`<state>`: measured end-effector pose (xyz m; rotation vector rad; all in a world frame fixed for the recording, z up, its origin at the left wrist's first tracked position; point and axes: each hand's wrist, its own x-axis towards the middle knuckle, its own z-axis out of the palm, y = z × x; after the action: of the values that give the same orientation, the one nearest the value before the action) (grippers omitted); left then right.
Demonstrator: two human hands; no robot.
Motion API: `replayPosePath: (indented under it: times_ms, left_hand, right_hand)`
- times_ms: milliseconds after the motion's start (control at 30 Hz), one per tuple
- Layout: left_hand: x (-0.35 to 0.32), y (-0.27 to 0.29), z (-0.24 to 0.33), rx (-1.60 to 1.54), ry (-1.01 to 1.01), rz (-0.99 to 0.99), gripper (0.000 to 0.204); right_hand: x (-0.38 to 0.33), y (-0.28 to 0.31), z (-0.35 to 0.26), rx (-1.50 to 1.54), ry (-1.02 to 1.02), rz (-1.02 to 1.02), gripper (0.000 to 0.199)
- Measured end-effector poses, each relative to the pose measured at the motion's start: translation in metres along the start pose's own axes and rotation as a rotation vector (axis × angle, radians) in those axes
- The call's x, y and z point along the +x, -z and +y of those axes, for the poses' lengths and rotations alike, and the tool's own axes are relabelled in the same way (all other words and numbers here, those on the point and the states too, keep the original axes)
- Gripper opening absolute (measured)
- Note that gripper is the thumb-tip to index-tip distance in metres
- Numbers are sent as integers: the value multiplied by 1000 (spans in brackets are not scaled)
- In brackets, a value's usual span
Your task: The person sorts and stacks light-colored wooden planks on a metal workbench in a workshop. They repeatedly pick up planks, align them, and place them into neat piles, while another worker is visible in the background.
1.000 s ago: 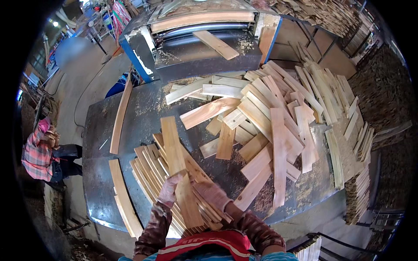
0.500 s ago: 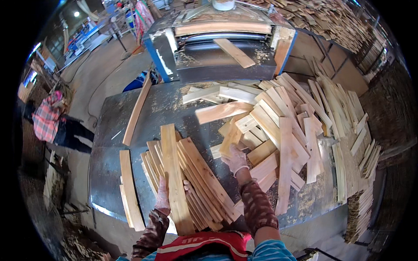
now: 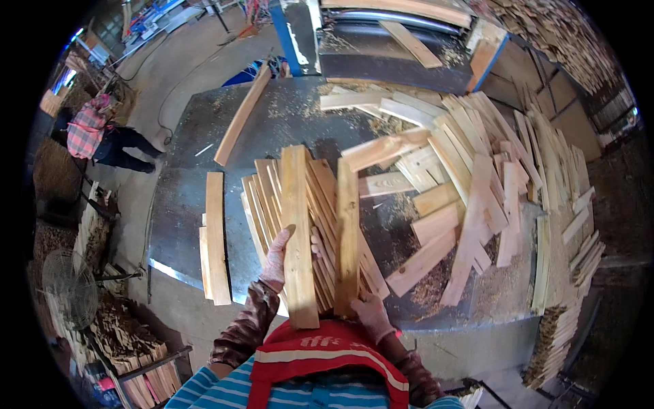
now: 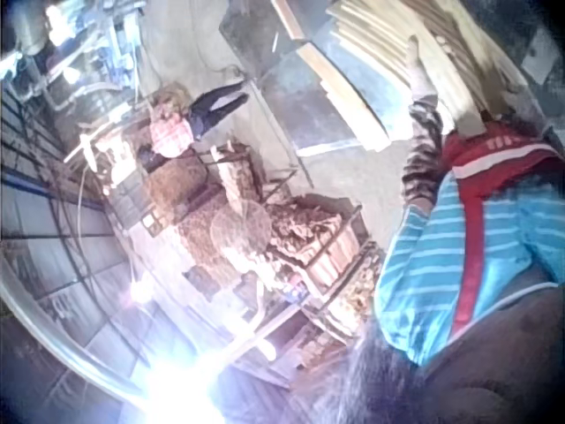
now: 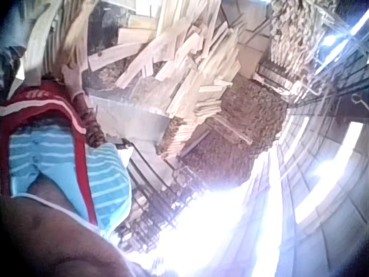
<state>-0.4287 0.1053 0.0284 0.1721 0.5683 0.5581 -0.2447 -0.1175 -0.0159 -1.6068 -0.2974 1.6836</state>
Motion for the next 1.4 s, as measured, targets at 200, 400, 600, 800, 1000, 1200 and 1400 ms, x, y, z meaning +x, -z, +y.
replayPosePath:
  times_ms: [200, 400, 600, 800, 1000, 1200, 1400]
  left_hand:
    - [-27, 51, 2, 134, -118, 198, 46]
    - [-49, 46, 7, 24, -256, 349, 50]
    - [-33, 99, 1, -524, -379, -629, 42]
    - [-24, 72, -6, -519, -355, -778, 43]
    - [-27, 95, -8, -517, -319, -798, 40]
    - [-18, 74, -7, -434, -255, -846, 44]
    - [14, 74, 1, -432, -194, -955, 49]
  right_hand:
    - [2, 11, 10, -207, 228, 150, 35]
    - [-10, 26, -22, -358, 317, 109, 47]
    - [13, 15, -80, -1434, 462, 270, 55]
    - [60, 1, -60, -1688, 387, 125, 59]
    - [56, -20, -70, -1442, 539, 229, 73]
    - [91, -5, -87, -1301, 215, 315, 78]
    - [127, 20, -86, -1379, 238, 308, 90]
